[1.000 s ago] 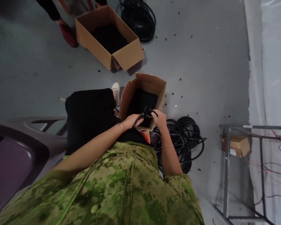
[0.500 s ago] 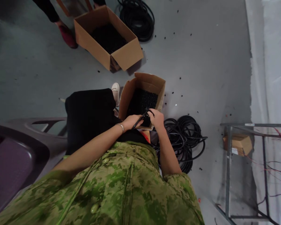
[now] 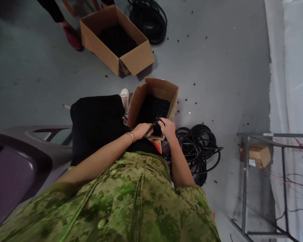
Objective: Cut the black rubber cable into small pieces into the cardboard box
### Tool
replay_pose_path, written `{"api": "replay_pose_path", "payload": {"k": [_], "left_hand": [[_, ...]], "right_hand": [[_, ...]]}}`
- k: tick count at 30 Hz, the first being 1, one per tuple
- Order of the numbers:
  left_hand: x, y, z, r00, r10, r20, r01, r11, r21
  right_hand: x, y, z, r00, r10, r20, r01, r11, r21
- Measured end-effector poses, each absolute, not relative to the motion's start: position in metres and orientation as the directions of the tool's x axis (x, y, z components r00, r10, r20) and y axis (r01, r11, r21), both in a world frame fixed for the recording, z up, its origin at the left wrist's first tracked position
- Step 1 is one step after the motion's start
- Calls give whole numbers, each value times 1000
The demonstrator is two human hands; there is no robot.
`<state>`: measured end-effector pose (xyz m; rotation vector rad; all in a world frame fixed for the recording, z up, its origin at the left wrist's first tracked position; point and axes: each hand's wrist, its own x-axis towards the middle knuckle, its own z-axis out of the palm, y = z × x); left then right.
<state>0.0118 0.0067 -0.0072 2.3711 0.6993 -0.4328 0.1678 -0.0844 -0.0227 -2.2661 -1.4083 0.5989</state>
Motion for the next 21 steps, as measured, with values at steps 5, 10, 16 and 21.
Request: {"api": "replay_pose_path", "payload": {"k": [5, 10, 16, 21], "left_hand": [[13, 5, 0, 798, 376, -470, 582, -684, 440], [14, 3, 4, 800, 396, -451, 581, -700, 415], [13, 4, 4, 808, 411, -422, 576, -706, 414], [14, 3, 7, 804, 420, -422, 583, -698, 416]], "right_hand": [[168, -83, -19, 366, 915, -168, 778, -401, -483], [170, -81, -12, 378, 911, -165, 792, -411, -452], [175, -77, -11, 367, 921, -132, 814, -386, -434], [174, -76, -12, 390, 912, -130, 812, -407, -418]]}}
